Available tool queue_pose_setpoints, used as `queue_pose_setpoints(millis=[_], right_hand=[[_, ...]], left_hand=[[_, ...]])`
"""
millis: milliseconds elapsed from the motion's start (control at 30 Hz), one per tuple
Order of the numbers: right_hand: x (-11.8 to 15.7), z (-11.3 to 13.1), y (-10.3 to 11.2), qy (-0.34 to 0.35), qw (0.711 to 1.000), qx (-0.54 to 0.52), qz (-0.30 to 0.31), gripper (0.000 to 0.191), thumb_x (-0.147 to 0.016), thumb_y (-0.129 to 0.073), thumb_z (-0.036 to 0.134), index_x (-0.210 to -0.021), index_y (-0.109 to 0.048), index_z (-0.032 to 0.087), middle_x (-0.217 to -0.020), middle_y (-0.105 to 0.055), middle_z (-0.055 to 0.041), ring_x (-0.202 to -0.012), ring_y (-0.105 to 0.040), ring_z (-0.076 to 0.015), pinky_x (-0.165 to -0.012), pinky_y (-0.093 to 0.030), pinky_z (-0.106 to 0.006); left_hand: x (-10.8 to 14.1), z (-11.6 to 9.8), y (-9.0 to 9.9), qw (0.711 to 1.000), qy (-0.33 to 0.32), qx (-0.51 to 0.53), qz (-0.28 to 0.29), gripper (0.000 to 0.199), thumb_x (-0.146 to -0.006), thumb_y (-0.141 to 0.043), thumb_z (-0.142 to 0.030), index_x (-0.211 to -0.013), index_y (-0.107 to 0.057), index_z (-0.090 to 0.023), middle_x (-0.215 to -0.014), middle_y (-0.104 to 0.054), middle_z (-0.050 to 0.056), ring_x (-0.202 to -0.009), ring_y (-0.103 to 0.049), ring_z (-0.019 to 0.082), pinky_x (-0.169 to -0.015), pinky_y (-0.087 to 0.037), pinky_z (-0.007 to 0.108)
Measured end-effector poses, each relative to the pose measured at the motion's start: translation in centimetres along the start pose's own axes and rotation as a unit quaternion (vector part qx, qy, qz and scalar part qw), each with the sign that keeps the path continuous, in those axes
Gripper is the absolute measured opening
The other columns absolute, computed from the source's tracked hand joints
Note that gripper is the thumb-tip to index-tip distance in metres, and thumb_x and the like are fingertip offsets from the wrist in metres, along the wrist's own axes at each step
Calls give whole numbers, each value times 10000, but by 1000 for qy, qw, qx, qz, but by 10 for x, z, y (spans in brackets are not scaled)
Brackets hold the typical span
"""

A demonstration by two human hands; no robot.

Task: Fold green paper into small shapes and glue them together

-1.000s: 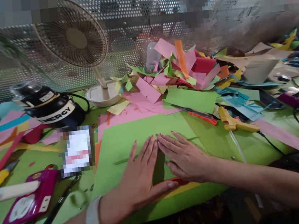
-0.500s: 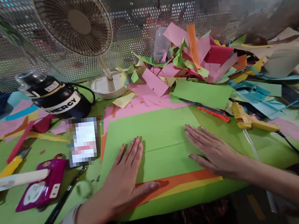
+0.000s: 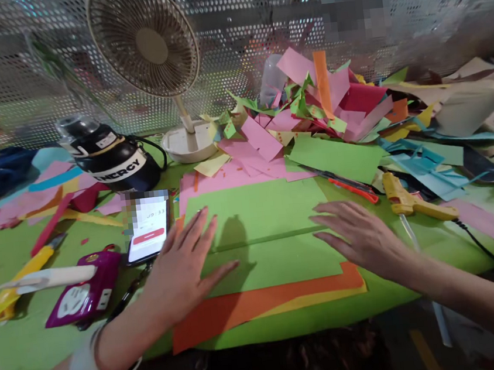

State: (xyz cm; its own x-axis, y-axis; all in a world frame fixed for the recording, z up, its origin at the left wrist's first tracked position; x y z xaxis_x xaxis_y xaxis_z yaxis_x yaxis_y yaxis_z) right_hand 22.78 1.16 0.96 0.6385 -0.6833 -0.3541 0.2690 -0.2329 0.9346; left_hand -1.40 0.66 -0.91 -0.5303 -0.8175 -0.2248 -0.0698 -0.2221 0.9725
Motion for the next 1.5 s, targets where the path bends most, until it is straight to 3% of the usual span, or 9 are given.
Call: queue_pose_setpoints(millis=[100, 200, 667, 867, 1033, 1200, 1267, 1367, 1500], right_hand=[[-20, 28, -13, 108, 993, -31, 32, 236, -934, -443, 123, -1062, -641, 137, -1042, -663, -125, -954, -605, -232, -806, -516, -385], [-28, 40, -30, 152, 985, -16, 84, 265, -898, -430, 45, -1083, -615, 89, -972, -651, -137, -871, -587, -228, -723, -509, -367], [-31, 39, -41, 139, 983, 46, 111, 228, -913, -400, 47, -965, -614, 104, -886, -601, -97, -755, -498, -209, -675, -434, -344], [-40, 23, -46, 49, 991, -31, 118, 188, -954, -436, 144, -918, -620, 133, -888, -611, -83, -796, -522, -204, -707, -407, -335], [-53, 6, -53, -52, 979, -103, 169, 176, -953, -468, 189, -878, -620, 144, -856, -628, -70, -804, -554, -194, -742, -407, -328], [-61, 2, -56, -63, 968, -128, 208, 145, -928, -495, 164, -850, -616, 148, -822, -639, -59, -794, -566, -188, -735, -413, -308], [-62, 1, -57, -65, 967, -127, 212, 140, -922, -501, 166, -849, -619, 149, -826, -644, -59, -797, -572, -189, -737, -412, -306], [-62, -1, -58, -74, 964, -129, 219, 153, -928, -501, 193, -856, -628, 147, -841, -647, -64, -801, -578, -192, -736, -411, -305], [-62, -4, -58, -86, 960, -142, 224, 166, -933, -505, 212, -862, -640, 147, -851, -653, -67, -807, -583, -196, -734, -411, -308]], left_hand=[[-23, -27, -1, 995, -55, 81, 3, 463, -980, -340, -427, -1244, -558, -116, -1343, -531, 171, -1189, -524, 295, -944, -469, 456], [-36, -43, -8, 988, -83, 133, 0, 328, -990, -347, -258, -1127, -621, -142, -1159, -636, 136, -1024, -598, 243, -842, -529, 411], [-35, -54, -10, 984, -162, 69, -8, 298, -946, -333, -78, -1011, -623, -103, -921, -650, 108, -820, -583, 228, -715, -515, 361], [-49, -38, -15, 992, -54, 112, 0, 249, -973, -404, -218, -875, -622, -146, -821, -628, 67, -766, -568, 217, -709, -492, 370], [-56, -32, -16, 988, 8, 151, 29, 210, -962, -437, -239, -967, -630, -157, -888, -667, 68, -817, -609, 225, -740, -483, 389], [-52, -60, -18, 996, -35, 85, 2, 393, -950, -317, -104, -1248, -565, -167, -1302, -589, 121, -1178, -541, 258, -1031, -321, 499], [-50, -70, -25, 995, -40, 89, 21, 414, -978, -343, -260, -1357, -466, -146, -1435, -465, 134, -1325, -404, 281, -1108, -200, 524], [-48, -76, -34, 991, -31, 108, 66, 697, -928, -328, -592, -1437, -340, -117, -1501, -355, 151, -1392, -287, 309, -1131, -126, 544], [-48, -75, -37, 987, -34, 124, 101, 796, -890, -253, -689, -1455, -307, -131, -1528, -292, 150, -1416, -234, 288, -1142, -107, 523]])
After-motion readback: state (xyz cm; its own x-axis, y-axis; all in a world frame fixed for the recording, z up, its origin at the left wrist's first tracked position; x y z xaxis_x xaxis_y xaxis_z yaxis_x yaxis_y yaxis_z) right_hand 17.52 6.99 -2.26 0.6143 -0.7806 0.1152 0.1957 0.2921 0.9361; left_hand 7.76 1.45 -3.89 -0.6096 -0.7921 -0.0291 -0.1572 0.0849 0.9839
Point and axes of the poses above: each hand's wrist, its own x-axis away from the middle knuckle, its own y-axis out of the back of the hand, z = x × y, the point moved 9 cm from there along -x, towards the middle knuckle
